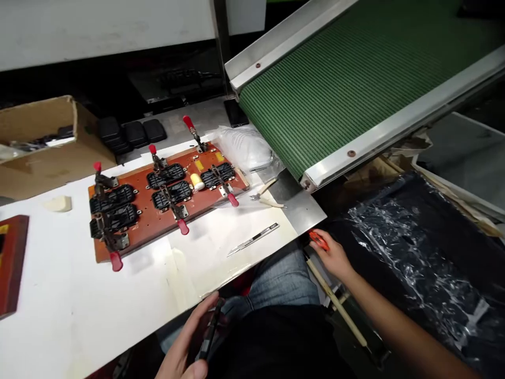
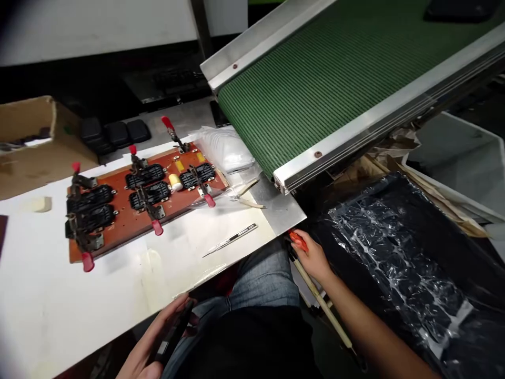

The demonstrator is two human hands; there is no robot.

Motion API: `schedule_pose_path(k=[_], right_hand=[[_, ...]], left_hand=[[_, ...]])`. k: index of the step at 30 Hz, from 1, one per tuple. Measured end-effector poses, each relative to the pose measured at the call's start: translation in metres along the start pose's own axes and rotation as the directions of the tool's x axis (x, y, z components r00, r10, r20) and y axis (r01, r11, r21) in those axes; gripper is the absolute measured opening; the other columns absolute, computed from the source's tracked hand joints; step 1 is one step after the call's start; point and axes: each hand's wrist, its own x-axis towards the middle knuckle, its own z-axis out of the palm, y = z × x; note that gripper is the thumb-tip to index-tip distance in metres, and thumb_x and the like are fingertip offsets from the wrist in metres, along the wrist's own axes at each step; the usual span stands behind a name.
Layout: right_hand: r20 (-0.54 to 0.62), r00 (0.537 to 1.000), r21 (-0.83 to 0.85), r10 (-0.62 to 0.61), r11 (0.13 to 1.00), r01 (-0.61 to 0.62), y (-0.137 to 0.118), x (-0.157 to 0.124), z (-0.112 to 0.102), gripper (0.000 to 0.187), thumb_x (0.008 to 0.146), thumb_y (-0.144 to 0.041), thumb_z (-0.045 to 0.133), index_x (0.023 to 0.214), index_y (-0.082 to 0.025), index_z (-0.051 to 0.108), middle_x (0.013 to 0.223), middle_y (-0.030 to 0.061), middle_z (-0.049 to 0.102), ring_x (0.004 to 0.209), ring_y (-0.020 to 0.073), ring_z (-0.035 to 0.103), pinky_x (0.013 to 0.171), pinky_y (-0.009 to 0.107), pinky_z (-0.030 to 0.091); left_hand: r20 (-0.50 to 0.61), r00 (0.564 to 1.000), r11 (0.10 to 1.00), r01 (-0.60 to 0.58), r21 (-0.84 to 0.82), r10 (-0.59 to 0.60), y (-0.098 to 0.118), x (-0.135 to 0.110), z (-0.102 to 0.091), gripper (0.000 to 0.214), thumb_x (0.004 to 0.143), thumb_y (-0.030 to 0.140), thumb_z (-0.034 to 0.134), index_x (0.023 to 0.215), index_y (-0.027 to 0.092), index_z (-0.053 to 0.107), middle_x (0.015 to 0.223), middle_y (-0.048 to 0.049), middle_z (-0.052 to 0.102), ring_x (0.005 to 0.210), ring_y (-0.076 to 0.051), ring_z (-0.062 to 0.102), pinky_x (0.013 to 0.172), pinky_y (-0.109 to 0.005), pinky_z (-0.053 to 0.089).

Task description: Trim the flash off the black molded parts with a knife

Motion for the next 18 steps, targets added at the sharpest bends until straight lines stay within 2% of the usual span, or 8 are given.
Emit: schedule_pose_path(k=[3, 5, 8, 11, 12, 14, 16, 18], right_hand=[[0.021, 1.000, -0.064, -0.010, 0.998, 0.011, 0.002, 0.022, 0.024, 0.026, 0.089, -0.034, 0.062, 0.111, -0.021, 0.064, 0.095, 0.0105, 0.072, 0.086, 0.0311, 0.073, 0.078, 0.043, 0.059], [-0.039, 0.999, -0.095, -0.024, 0.995, 0.020, -0.003, 0.021, 0.026, 0.022, 0.085, -0.028, 0.059, 0.105, -0.019, 0.063, 0.100, 0.0129, 0.070, 0.082, 0.0293, 0.071, 0.075, 0.042, 0.058], [-0.215, 0.976, -0.125, -0.042, 0.992, 0.015, -0.025, 0.009, 0.001, 0.022, 0.092, -0.028, 0.052, 0.110, -0.019, 0.060, 0.107, 0.0136, 0.066, 0.084, 0.0266, 0.068, 0.078, 0.044, 0.057], [-0.327, 0.933, -0.110, -0.153, 0.986, 0.124, -0.078, 0.015, -0.026, 0.028, 0.102, -0.038, 0.051, 0.124, -0.022, 0.058, 0.118, 0.0117, 0.065, 0.099, 0.0265, 0.066, 0.093, 0.045, 0.055], [-0.307, 0.925, -0.097, -0.223, 0.974, 0.203, -0.101, 0.024, -0.028, 0.033, 0.103, -0.041, 0.053, 0.130, -0.023, 0.057, 0.125, 0.0116, 0.065, 0.106, 0.0267, 0.066, 0.098, 0.045, 0.054], [-0.160, 0.907, -0.088, -0.389, 0.921, 0.380, -0.147, 0.050, -0.021, 0.049, 0.103, -0.045, 0.059, 0.147, -0.024, 0.050, 0.143, 0.0132, 0.060, 0.124, 0.0293, 0.062, 0.109, 0.047, 0.051], [0.061, 0.850, -0.154, -0.524, 0.836, 0.526, -0.185, 0.078, -0.003, 0.065, 0.100, -0.048, 0.067, 0.155, -0.021, 0.045, 0.154, 0.0156, 0.054, 0.140, 0.0337, 0.051, 0.118, 0.051, 0.044], [0.267, 0.777, -0.249, -0.571, 0.738, 0.627, -0.209, 0.100, 0.020, 0.065, 0.096, -0.049, 0.074, 0.150, -0.019, 0.054, 0.153, 0.0155, 0.055, 0.143, 0.0364, 0.046, 0.120, 0.051, 0.042]], left_hand=[[0.094, 0.995, 1.000, -0.032, 0.000, 0.031, -0.001, 0.000, -0.007, 0.091, 0.086, 0.082, 0.059, 0.164, 0.040, 0.037, 0.176, 0.0001, 0.032, 0.163, -0.041, 0.024, 0.134, -0.057, 0.020], [0.083, 0.995, 0.998, -0.056, -0.001, 0.056, 0.002, -0.001, -0.014, 0.095, 0.084, 0.080, 0.064, 0.164, 0.039, 0.037, 0.175, -0.0023, 0.033, 0.161, -0.043, 0.028, 0.133, -0.055, 0.024], [0.026, 0.996, 0.994, -0.088, -0.059, 0.090, 0.005, 0.001, -0.021, 0.100, 0.080, 0.082, 0.066, 0.164, 0.037, 0.038, 0.170, -0.0083, 0.040, 0.142, -0.047, 0.051, 0.123, -0.056, 0.039], [0.024, 0.986, 0.975, -0.157, -0.157, 0.162, 0.010, 0.009, -0.017, 0.095, 0.079, 0.086, 0.063, 0.157, 0.034, 0.047, 0.166, -0.0122, 0.041, 0.128, -0.044, 0.057, 0.113, -0.056, 0.045], [0.035, 0.982, 0.966, -0.178, -0.187, 0.188, 0.013, 0.012, -0.014, 0.092, 0.079, 0.087, 0.063, 0.152, 0.034, 0.050, 0.166, -0.0121, 0.039, 0.131, -0.044, 0.054, 0.114, -0.056, 0.043], [0.059, 0.974, 0.952, -0.199, -0.230, 0.218, 0.018, 0.016, -0.006, 0.087, 0.077, 0.089, 0.064, 0.144, 0.034, 0.054, 0.165, -0.0115, 0.036, 0.137, -0.044, 0.045, 0.115, -0.055, 0.040], [0.079, 0.972, 0.946, -0.196, -0.257, 0.223, 0.023, 0.016, 0.000, 0.084, 0.077, 0.088, 0.066, 0.141, 0.034, 0.053, 0.162, -0.0121, 0.037, 0.135, -0.041, 0.044, 0.111, -0.051, 0.042], [0.074, 0.968, 0.935, -0.210, -0.287, 0.240, 0.026, 0.014, 0.005, 0.083, 0.078, 0.086, 0.068, 0.140, 0.032, 0.053, 0.156, -0.0140, 0.040, 0.124, -0.036, 0.049, 0.101, -0.045, 0.047]])
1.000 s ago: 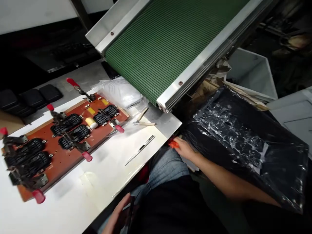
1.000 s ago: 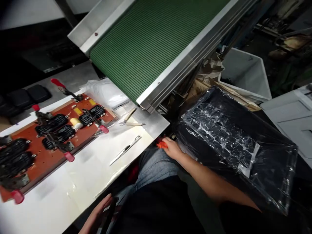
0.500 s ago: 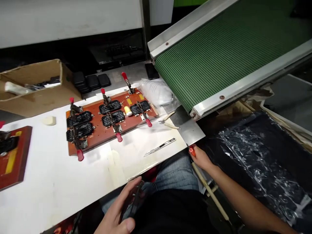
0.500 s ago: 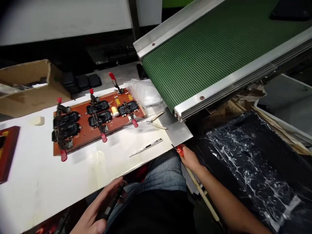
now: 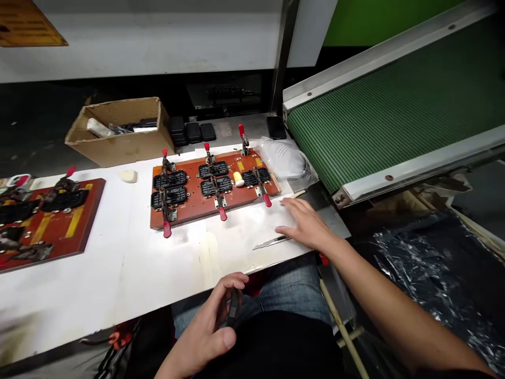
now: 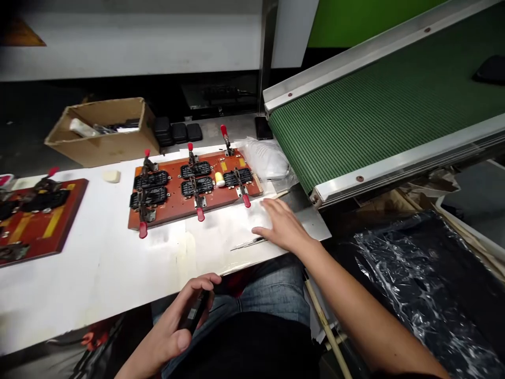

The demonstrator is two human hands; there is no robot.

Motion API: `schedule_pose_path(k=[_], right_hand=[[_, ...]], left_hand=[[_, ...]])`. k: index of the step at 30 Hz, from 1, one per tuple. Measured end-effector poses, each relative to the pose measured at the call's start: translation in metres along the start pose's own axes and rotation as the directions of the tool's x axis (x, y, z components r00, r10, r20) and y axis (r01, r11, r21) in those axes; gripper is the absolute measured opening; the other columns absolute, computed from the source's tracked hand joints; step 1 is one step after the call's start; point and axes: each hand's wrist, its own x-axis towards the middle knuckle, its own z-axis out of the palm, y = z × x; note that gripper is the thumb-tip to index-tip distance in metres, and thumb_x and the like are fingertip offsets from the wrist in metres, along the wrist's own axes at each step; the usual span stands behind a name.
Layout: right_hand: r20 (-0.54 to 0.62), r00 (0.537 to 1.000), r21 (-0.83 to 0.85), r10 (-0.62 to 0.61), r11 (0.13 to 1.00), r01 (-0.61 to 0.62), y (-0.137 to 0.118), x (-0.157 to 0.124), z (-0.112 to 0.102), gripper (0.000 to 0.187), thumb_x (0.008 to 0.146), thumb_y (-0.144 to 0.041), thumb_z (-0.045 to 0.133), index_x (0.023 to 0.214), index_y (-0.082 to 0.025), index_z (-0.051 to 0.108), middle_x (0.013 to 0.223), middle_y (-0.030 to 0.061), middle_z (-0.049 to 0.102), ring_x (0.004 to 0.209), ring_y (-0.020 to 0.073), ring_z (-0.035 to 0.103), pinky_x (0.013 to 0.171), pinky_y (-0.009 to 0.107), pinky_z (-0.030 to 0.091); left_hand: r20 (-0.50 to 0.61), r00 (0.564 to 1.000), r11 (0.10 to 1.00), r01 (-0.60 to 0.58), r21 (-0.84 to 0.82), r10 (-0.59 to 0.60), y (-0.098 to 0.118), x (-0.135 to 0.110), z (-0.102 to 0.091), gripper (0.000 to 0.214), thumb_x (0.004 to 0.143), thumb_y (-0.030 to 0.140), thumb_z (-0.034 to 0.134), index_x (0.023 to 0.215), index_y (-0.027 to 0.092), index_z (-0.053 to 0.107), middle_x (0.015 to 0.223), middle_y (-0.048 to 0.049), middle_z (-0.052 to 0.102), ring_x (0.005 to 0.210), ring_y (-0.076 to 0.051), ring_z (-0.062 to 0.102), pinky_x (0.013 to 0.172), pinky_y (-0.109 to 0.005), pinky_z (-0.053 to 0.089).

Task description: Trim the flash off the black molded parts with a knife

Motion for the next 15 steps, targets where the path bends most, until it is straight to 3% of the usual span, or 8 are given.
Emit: schedule_pose_path(k=[2, 5, 8, 10, 12, 15], right_hand=[[0.106, 0.993, -0.090, -0.044, 0.994, 0.053, -0.006, 0.021, 0.015, 0.051, 0.094, -0.043, 0.078, 0.137, -0.019, 0.066, 0.142, 0.0142, 0.063, 0.134, 0.0371, 0.052, 0.115, 0.051, 0.045], [0.121, 0.991, -0.138, -0.048, 0.988, 0.065, -0.008, 0.031, 0.033, 0.018, 0.099, -0.027, 0.071, 0.115, -0.019, 0.074, 0.115, 0.0128, 0.071, 0.110, 0.0338, 0.061, 0.101, 0.049, 0.050], [0.126, 0.988, -0.114, -0.094, 0.988, 0.108, -0.011, 0.031, 0.037, 0.013, 0.103, -0.019, 0.060, 0.097, -0.017, 0.072, 0.097, 0.0109, 0.071, 0.096, 0.0305, 0.062, 0.094, 0.047, 0.050], [0.143, 0.976, -0.060, -0.164, 0.983, 0.174, -0.021, 0.025, 0.034, 0.013, 0.105, -0.019, 0.058, 0.099, -0.018, 0.070, 0.099, 0.0099, 0.071, 0.097, 0.0284, 0.062, 0.094, 0.044, 0.050], [0.167, 0.946, 0.049, -0.279, 0.960, 0.275, -0.039, 0.014, 0.030, 0.016, 0.107, -0.018, 0.055, 0.113, -0.018, 0.069, 0.104, 0.0090, 0.070, 0.100, 0.0252, 0.062, 0.093, 0.039, 0.051], [0.156, 0.858, 0.237, -0.490, 0.861, 0.449, -0.069, -0.007, 0.024, 0.030, 0.107, -0.013, 0.050, 0.132, -0.019, 0.066, 0.104, 0.0087, 0.066, 0.098, 0.0230, 0.059, 0.086, 0.035, 0.051]], left_hand=[[-0.018, 0.999, 0.997, -0.048, -0.065, 0.047, 0.000, -0.003, 0.005, 0.082, 0.078, 0.086, 0.067, 0.136, 0.029, 0.054, 0.145, -0.0145, 0.046, 0.110, -0.029, 0.051, 0.087, -0.038, 0.049], [-0.137, 0.987, 0.964, -0.116, -0.237, 0.085, -0.003, -0.005, 0.014, 0.067, 0.088, 0.085, 0.054, 0.117, 0.025, 0.061, 0.120, -0.0099, 0.051, 0.087, -0.019, 0.046, 0.069, -0.029, 0.044], [-0.312, 0.949, 0.897, -0.106, -0.430, -0.038, -0.005, 0.000, 0.022, 0.052, 0.102, 0.070, 0.046, 0.094, 0.021, 0.061, 0.100, -0.0049, 0.050, 0.074, -0.014, 0.041, 0.060, -0.025, 0.038], [-0.374, 0.918, 0.868, -0.072, -0.490, -0.135, -0.005, 0.007, 0.022, 0.051, 0.102, 0.063, 0.051, 0.080, 0.018, 0.057, 0.088, -0.0025, 0.048, 0.068, -0.012, 0.042, 0.057, -0.025, 0.040], [-0.390, 0.901, 0.873, -0.026, -0.487, -0.191, -0.002, 0.014, 0.017, 0.054, 0.098, 0.067, 0.057, 0.077, 0.018, 0.058, 0.076, 0.0005, 0.046, 0.060, -0.010, 0.042, 0.054, -0.025, 0.040], [-0.337, 0.902, 0.883, 0.093, -0.459, -0.270, 0.004, 0.023, 0.008, 0.060, 0.090, 0.078, 0.058, 0.102, 0.019, 0.065, 0.062, 0.0048, 0.046, 0.048, -0.011, 0.039, 0.044, -0.023, 0.035]])
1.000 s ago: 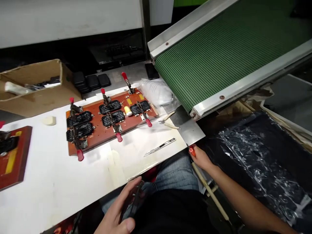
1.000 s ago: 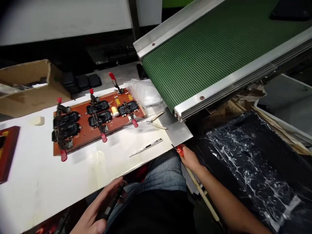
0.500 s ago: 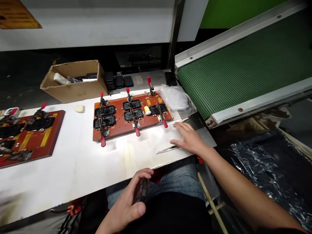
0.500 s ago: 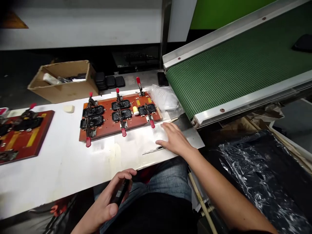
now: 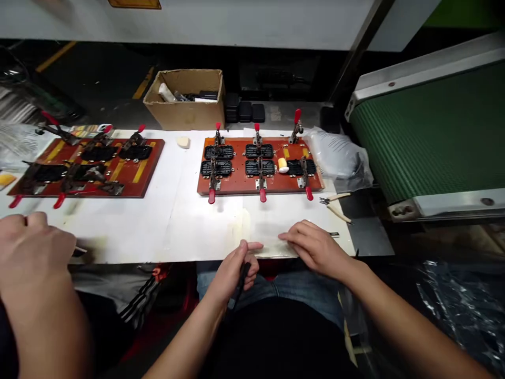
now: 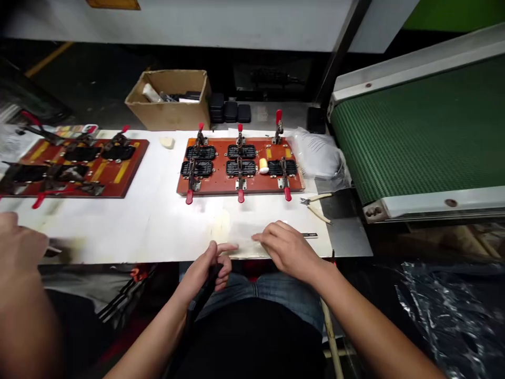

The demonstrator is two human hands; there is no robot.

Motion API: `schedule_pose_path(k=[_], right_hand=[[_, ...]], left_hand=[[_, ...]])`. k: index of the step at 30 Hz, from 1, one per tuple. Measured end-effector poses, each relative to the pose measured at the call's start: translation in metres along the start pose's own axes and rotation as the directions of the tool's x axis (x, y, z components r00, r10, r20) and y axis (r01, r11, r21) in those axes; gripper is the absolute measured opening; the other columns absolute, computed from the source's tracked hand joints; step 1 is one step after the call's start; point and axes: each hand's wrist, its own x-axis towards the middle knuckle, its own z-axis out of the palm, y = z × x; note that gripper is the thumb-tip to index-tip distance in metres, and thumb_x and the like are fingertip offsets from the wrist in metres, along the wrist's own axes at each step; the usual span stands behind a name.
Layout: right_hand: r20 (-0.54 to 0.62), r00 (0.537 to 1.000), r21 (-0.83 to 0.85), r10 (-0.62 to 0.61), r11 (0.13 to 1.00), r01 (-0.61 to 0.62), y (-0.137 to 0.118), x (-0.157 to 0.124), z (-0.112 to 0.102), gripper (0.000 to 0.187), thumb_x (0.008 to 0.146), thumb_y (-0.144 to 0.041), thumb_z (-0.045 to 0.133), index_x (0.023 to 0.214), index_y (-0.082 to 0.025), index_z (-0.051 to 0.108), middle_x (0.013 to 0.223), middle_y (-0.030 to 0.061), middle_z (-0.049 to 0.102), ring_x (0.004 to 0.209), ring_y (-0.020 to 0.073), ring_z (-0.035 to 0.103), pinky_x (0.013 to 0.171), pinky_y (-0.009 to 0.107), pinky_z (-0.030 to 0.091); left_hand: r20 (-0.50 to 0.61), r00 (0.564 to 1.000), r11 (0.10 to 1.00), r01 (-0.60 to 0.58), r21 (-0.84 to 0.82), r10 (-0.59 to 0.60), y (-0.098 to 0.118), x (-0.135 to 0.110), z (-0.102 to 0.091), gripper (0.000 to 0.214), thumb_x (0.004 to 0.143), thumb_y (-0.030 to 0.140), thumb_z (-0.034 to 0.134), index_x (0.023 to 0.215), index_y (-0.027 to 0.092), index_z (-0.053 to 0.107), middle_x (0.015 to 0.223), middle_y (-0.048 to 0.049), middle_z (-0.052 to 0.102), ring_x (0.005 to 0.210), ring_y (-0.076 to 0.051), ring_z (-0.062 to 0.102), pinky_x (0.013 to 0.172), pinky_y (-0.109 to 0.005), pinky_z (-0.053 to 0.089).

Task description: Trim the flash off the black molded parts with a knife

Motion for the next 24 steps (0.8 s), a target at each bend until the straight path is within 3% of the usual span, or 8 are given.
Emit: schedule_pose_path(k=[2, 4, 7, 14, 19, 22, 24], right_hand=[[0.011, 0.995, 0.032, -0.096, 0.995, 0.096, -0.018, -0.004, 0.003, 0.034, 0.105, -0.009, 0.049, 0.131, -0.021, 0.068, 0.101, 0.0087, 0.064, 0.094, 0.0234, 0.057, 0.082, 0.036, 0.049], [0.010, 0.994, 0.019, -0.111, 0.994, 0.111, -0.025, -0.008, 0.006, 0.032, 0.105, -0.008, 0.051, 0.126, -0.021, 0.071, 0.101, 0.0090, 0.063, 0.093, 0.0238, 0.056, 0.081, 0.037, 0.048], [-0.019, 0.996, 0.007, -0.087, 0.996, 0.087, -0.020, -0.013, 0.009, 0.029, 0.105, -0.010, 0.052, 0.123, -0.020, 0.072, 0.101, 0.0093, 0.063, 0.093, 0.0240, 0.055, 0.082, 0.039, 0.048], [-0.079, 0.996, 0.019, -0.034, 0.999, 0.036, -0.009, -0.016, 0.012, 0.032, 0.106, -0.012, 0.053, 0.128, -0.025, 0.071, 0.104, 0.0091, 0.068, 0.097, 0.0256, 0.060, 0.086, 0.044, 0.050], [-0.057, 0.997, 0.335, 0.049, 0.942, -0.027, -0.024, -0.003, 0.011, 0.034, 0.108, -0.039, 0.061, 0.139, -0.027, 0.062, 0.127, 0.0105, 0.068, 0.114, 0.0255, 0.065, 0.097, 0.040, 0.055], [-0.047, 0.981, 0.483, 0.189, 0.864, -0.143, -0.037, 0.010, 0.018, 0.030, 0.107, -0.051, 0.060, 0.117, -0.024, 0.068, 0.108, 0.0069, 0.072, 0.093, 0.0207, 0.069, 0.082, 0.033, 0.055], [0.051, 0.954, 0.567, 0.297, 0.778, -0.272, -0.044, 0.017, 0.026, 0.030, 0.100, -0.054, 0.070, 0.102, -0.024, 0.068, 0.089, 0.0010, 0.071, 0.075, 0.0168, 0.065, 0.067, 0.028, 0.051]], left_hand=[[-0.027, 0.998, 0.998, 0.053, 0.038, -0.052, 0.005, 0.004, 0.001, 0.060, 0.089, 0.075, 0.062, 0.108, 0.019, 0.065, 0.056, 0.0059, 0.048, 0.044, -0.010, 0.037, 0.041, -0.022, 0.032], [-0.091, 0.994, 0.996, 0.068, 0.050, -0.063, 0.008, 0.005, 0.004, 0.048, 0.088, 0.066, 0.069, 0.095, 0.019, 0.064, 0.054, 0.0060, 0.048, 0.042, -0.009, 0.037, 0.041, -0.021, 0.030], [-0.152, 0.988, 0.998, 0.049, 0.038, -0.043, 0.006, 0.005, 0.010, 0.039, 0.085, 0.054, 0.076, 0.079, 0.020, 0.058, 0.057, 0.0066, 0.049, 0.042, -0.006, 0.035, 0.041, -0.019, 0.026], [-0.236, 0.970, 0.997, -0.046, 0.068, 0.061, 0.002, 0.004, 0.013, 0.034, 0.084, 0.046, 0.080, 0.079, 0.018, 0.063, 0.071, 0.0000, 0.067, 0.047, -0.005, 0.036, 0.046, -0.021, 0.026], [-0.319, 0.924, 0.970, -0.156, 0.188, 0.211, 0.000, 0.003, 0.014, 0.043, 0.083, 0.051, 0.084, 0.071, 0.018, 0.060, 0.061, 0.0031, 0.058, 0.055, -0.008, 0.041, 0.054, -0.022, 0.031], [-0.314, 0.909, 0.950, -0.203, 0.239, 0.273, -0.001, 0.002, 0.018, 0.043, 0.080, 0.049, 0.089, 0.069, 0.017, 0.062, 0.064, 0.0031, 0.057, 0.063, -0.009, 0.046, 0.062, -0.022, 0.037], [-0.298, 0.910, 0.947, -0.223, 0.233, 0.287, -0.001, 0.003, 0.022, 0.044, 0.079, 0.050, 0.089, 0.070, 0.017, 0.061, 0.066, 0.0031, 0.058, 0.065, -0.009, 0.047, 0.063, -0.022, 0.038]])
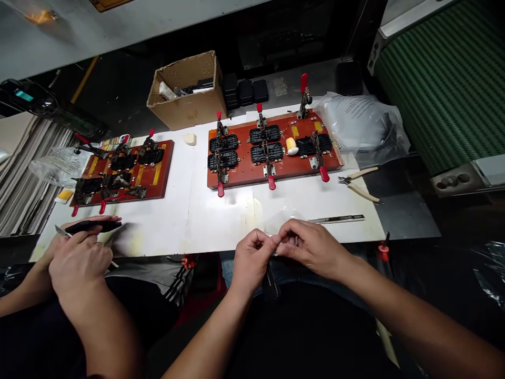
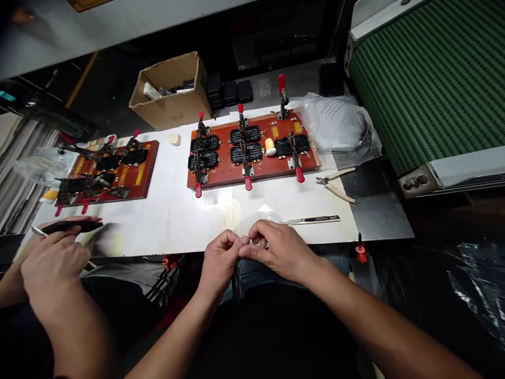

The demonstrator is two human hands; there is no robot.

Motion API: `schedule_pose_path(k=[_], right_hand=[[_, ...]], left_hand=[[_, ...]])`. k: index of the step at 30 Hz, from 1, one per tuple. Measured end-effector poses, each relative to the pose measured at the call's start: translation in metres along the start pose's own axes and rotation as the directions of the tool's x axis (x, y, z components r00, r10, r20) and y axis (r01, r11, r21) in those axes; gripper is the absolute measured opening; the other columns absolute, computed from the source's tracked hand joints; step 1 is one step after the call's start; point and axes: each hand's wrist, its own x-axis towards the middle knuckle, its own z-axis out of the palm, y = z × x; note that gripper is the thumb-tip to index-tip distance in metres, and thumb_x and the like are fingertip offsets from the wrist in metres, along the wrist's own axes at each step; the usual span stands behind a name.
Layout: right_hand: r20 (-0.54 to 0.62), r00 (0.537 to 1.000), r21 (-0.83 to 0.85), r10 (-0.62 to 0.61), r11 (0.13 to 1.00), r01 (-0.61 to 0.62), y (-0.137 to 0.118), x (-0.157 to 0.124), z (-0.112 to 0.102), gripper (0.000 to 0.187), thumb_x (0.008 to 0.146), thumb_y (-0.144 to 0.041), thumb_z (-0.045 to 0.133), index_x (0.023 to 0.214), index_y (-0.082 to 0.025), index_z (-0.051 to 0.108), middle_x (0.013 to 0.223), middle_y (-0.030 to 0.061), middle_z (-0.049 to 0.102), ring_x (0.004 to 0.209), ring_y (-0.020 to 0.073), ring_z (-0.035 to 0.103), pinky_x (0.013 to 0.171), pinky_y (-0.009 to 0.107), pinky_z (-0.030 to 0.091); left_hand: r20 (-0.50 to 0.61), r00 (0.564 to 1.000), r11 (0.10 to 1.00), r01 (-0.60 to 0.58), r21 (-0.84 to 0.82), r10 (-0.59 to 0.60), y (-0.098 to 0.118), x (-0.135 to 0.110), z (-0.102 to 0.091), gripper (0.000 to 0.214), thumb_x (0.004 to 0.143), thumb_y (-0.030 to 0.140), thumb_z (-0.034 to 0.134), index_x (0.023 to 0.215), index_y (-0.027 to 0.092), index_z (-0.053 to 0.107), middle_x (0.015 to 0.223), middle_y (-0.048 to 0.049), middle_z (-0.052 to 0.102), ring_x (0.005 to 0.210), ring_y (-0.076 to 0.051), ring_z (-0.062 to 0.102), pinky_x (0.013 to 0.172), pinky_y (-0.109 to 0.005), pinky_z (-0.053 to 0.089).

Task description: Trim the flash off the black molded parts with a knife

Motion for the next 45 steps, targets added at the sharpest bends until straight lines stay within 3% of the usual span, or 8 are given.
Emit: schedule_pose_path(k=[5, 10, 15, 18, 26, 32, 37, 45], right_hand=[[0.077, 0.972, 0.315, 0.221, 0.920, -0.234, 0.005, 0.004, 0.012, 0.016, 0.096, -0.037, 0.072, 0.089, -0.022, 0.072, 0.077, -0.0026, 0.071, 0.068, 0.0141, 0.064, 0.063, 0.025, 0.049], [-0.125, 0.942, 0.327, 0.311, 0.910, -0.257, 0.012, 0.004, 0.008, 0.018, 0.095, -0.037, 0.068, 0.088, -0.021, 0.072, 0.077, -0.0011, 0.071, 0.066, 0.0138, 0.063, 0.061, 0.024, 0.050], [-0.215, 0.969, 0.082, 0.123, 0.991, -0.108, 0.010, 0.005, 0.008, 0.018, 0.091, -0.026, 0.071, 0.109, -0.024, 0.068, 0.085, -0.0026, 0.070, 0.069, 0.0138, 0.063, 0.064, 0.025, 0.051], [-0.272, 0.960, 0.007, 0.061, 0.998, -0.062, 0.010, 0.004, 0.005, 0.004, 0.097, -0.028, 0.071, 0.099, -0.026, 0.071, 0.084, -0.0029, 0.072, 0.069, 0.0143, 0.065, 0.064, 0.026, 0.051], [-0.541, 0.823, -0.260, -0.171, 0.965, 0.030, 0.018, -0.004, 0.007, 0.010, 0.104, -0.023, 0.061, 0.099, -0.024, 0.069, 0.088, 0.0033, 0.069, 0.075, 0.0181, 0.064, 0.071, 0.033, 0.053], [-0.504, 0.861, -0.092, -0.062, 0.996, 0.018, 0.018, -0.011, 0.009, 0.012, 0.103, -0.021, 0.064, 0.106, -0.026, 0.075, 0.098, 0.0024, 0.072, 0.080, 0.0170, 0.067, 0.068, 0.030, 0.055], [-0.433, 0.887, -0.162, -0.158, 0.982, 0.096, 0.021, -0.017, 0.016, 0.021, 0.104, -0.021, 0.063, 0.115, -0.029, 0.079, 0.098, 0.0043, 0.070, 0.092, 0.0211, 0.068, 0.083, 0.037, 0.057], [-0.511, 0.855, -0.005, -0.085, 0.995, 0.096, 0.029, -0.031, 0.033, 0.023, 0.105, -0.019, 0.063, 0.121, -0.029, 0.076, 0.103, 0.0038, 0.073, 0.094, 0.0185, 0.071, 0.080, 0.032, 0.059]], left_hand=[[0.052, 0.999, 0.996, 0.017, -0.083, -0.012, 0.001, 0.002, 0.002, 0.055, 0.084, 0.063, 0.080, 0.068, 0.020, 0.049, 0.057, 0.0067, 0.047, 0.053, -0.008, 0.040, 0.054, -0.023, 0.034], [0.073, 0.997, 0.998, 0.014, -0.053, -0.010, 0.005, 0.005, -0.003, 0.047, 0.084, 0.053, 0.084, 0.070, 0.020, 0.053, 0.056, 0.0072, 0.047, 0.053, -0.008, 0.040, 0.053, -0.023, 0.031], [0.066, 0.998, 0.999, -0.022, 0.036, 0.020, 0.012, 0.007, -0.004, 0.040, 0.080, 0.045, 0.089, 0.071, 0.017, 0.062, 0.063, 0.0053, 0.051, 0.062, -0.008, 0.040, 0.060, -0.022, 0.032], [0.047, 0.999, 0.998, -0.011, 0.070, 0.007, 0.013, 0.010, -0.006, 0.040, 0.082, 0.047, 0.087, 0.071, 0.017, 0.062, 0.062, 0.0054, 0.049, 0.061, -0.009, 0.038, 0.059, -0.022, 0.032], [0.054, 0.990, 0.988, 0.135, -0.078, -0.131, 0.008, 0.004, -0.017, 0.053, 0.093, 0.067, 0.066, 0.117, 0.020, 0.069, 0.096, -0.0042, 0.066, 0.079, -0.016, 0.061, 0.068, -0.028, 0.054], [0.122, 0.980, 0.976, 0.173, -0.130, -0.158, 0.004, 0.001, -0.018, 0.033, 0.090, 0.043, 0.079, 0.111, 0.019, 0.067, 0.104, -0.0032, 0.068, 0.091, -0.017, 0.068, 0.081, -0.032, 0.064], [0.137, 0.979, 0.970, 0.173, -0.170, -0.151, 0.002, 0.003, -0.010, 0.031, 0.087, 0.038, 0.084, 0.105, 0.016, 0.070, 0.103, -0.0056, 0.073, 0.092, -0.019, 0.071, 0.085, -0.035, 0.064], [-0.066, 0.991, 0.874, 0.068, -0.482, -0.113, -0.001, -0.009, 0.029, 0.032, 0.083, 0.036, 0.089, 0.099, 0.017, 0.070, 0.109, -0.0056, 0.078, 0.105, -0.022, 0.074, 0.099, -0.046, 0.063]])
